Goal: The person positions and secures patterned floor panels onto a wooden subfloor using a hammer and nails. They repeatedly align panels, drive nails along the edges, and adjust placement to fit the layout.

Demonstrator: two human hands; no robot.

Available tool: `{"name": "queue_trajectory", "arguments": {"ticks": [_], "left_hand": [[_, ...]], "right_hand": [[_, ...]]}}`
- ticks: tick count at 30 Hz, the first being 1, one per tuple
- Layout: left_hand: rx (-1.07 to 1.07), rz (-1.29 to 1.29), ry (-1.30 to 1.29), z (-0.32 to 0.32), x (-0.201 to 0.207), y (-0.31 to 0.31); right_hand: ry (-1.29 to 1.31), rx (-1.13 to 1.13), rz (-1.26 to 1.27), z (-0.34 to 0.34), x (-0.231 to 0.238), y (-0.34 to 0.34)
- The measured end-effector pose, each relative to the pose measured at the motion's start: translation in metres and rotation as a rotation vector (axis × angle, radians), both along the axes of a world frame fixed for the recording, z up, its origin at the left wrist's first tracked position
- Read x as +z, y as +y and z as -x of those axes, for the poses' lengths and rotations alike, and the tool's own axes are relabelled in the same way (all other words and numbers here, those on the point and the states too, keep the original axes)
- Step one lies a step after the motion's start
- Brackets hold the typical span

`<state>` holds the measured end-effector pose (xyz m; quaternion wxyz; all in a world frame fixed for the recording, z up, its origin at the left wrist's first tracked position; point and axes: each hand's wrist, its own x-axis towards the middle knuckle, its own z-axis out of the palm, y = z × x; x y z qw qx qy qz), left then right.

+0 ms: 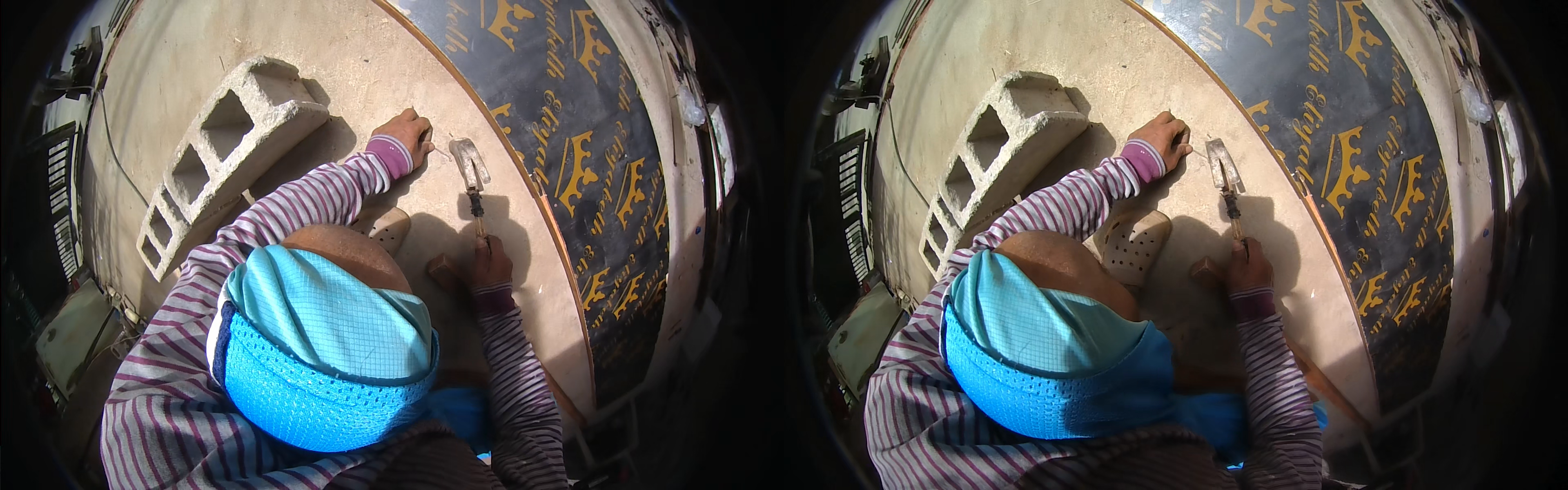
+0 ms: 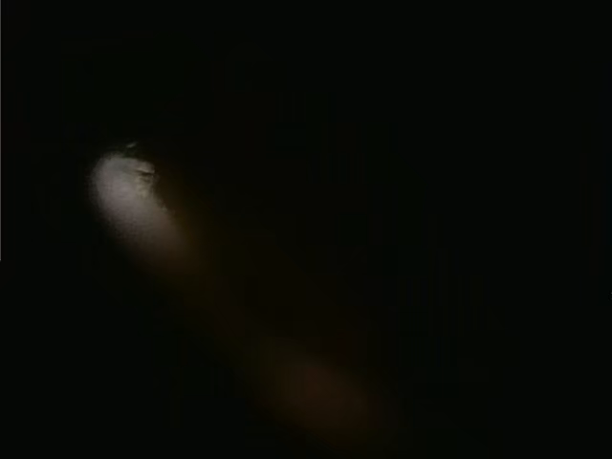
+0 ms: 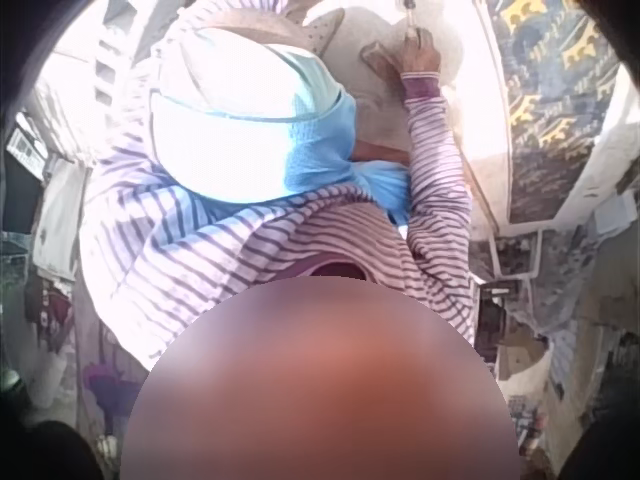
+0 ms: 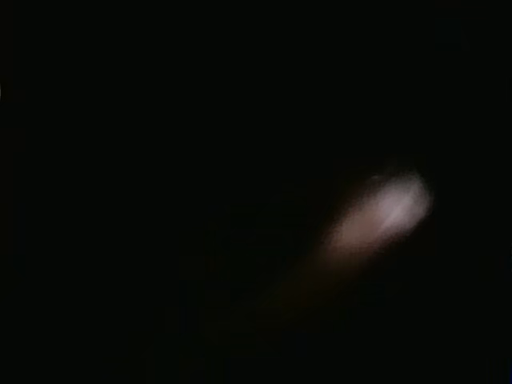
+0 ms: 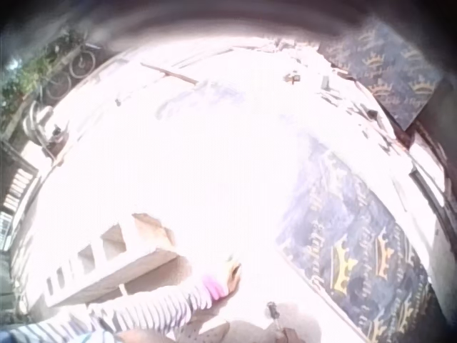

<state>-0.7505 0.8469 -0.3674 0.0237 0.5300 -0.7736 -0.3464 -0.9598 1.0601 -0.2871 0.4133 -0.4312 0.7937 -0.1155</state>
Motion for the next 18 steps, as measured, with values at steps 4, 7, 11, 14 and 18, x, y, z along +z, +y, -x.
{"name": "queue_trajectory", "arguments": {"ticks": [4, 7, 11, 14, 18], "left_hand": [[0.001, -0.060, 0.036, -0.002, 0.003, -0.001], [-0.010, -0.052, -0.002, -0.001, 0.004, -0.002], [-0.012, -0.027, -0.016, 0.002, 0.003, -0.003], [-0.010, -0.050, -0.009, 0.003, -0.001, -0.003], [-0.018, -0.024, -0.002, 0.002, -0.003, -0.002]], "right_hand": [[-0.080, -0.136, 0.019, 0.013, 0.004, 0.008], [-0.089, -0.145, 0.004, 0.016, 0.001, 0.018], [-0.017, -0.002, 0.076, 0.009, -0.006, 0.026], [-0.082, -0.011, 0.006, 0.005, -0.003, 0.027], [-0.176, -0.051, 0.081, 0.004, 0.009, 0.024]]}}
